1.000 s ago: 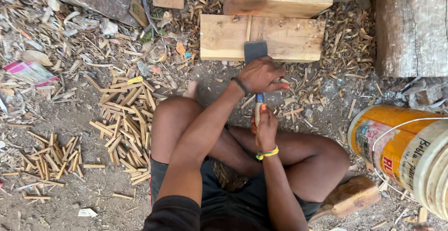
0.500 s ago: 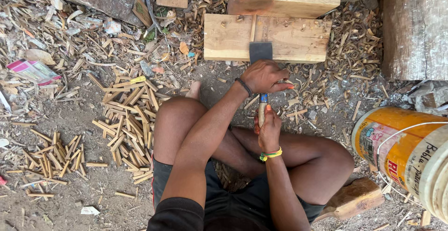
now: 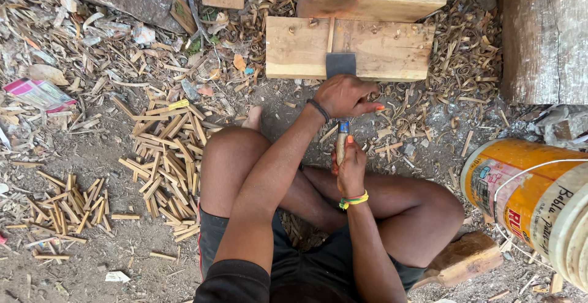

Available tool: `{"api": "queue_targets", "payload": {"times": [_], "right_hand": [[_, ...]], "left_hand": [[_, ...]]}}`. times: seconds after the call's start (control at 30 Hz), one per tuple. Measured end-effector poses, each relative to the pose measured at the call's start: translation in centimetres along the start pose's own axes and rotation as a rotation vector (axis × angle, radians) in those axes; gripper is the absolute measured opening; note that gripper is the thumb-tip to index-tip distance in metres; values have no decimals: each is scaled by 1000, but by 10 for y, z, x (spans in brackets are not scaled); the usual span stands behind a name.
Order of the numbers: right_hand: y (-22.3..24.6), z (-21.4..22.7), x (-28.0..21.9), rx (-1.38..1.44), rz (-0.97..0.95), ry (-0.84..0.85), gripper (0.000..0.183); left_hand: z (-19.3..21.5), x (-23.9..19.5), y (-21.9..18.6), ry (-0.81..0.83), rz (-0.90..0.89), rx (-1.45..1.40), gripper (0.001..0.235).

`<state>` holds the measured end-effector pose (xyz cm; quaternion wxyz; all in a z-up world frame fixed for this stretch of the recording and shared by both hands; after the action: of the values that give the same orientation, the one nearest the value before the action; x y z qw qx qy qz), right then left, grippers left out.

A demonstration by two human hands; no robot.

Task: The person sits on the ground and uses a chisel to carve a rectangular wooden block. They repeatedly scrape the surface to remove wood shavings and occasionally pick up small pieces of wood from the ground.

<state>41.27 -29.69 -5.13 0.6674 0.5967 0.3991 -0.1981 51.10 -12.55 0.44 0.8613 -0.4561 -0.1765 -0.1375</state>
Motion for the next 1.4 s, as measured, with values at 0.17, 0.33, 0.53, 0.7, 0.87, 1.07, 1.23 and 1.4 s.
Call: {"api": "queue_targets", "payload": {"times": [0.17, 0.33, 0.53, 0.7, 0.87, 1.07, 1.23, 1.4], "right_hand": [[-9, -7, 9, -28, 14, -45, 39], [-11, -25, 11, -86, 78, -49, 41], [5, -37, 19, -164, 90, -117, 44], [16, -43, 45, -165, 117, -111, 43], [33, -66, 69, -98, 80, -52, 46], [35, -67, 57, 70, 23, 6, 47], [44, -39, 48, 222, 85, 66, 48], [48, 17, 33, 331, 129, 4, 44]], "left_hand": [[11, 4, 0, 17, 14, -16, 53], [7, 2, 13, 81, 57, 9, 46], [-2, 9, 40, 42, 41, 56, 25], [-20, 20, 82, -19, 30, 56, 22], [6, 47, 113, -21, 20, 105, 26], [32, 42, 65, -31, 63, 197, 27], [44, 11, 19, -227, -99, 141, 21], [59, -11, 16, -375, -25, 215, 25]]}}
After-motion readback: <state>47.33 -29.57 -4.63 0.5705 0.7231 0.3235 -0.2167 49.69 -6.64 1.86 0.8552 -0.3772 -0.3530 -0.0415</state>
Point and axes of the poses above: each hand's wrist, its own x-axis towards the middle knuckle, its own z-axis out of the back of the hand, y = z × x, the point moved 7 cm from there along x, towards the middle knuckle, and after that the axes turned 10 degrees about -z, right-handed, at the moved point
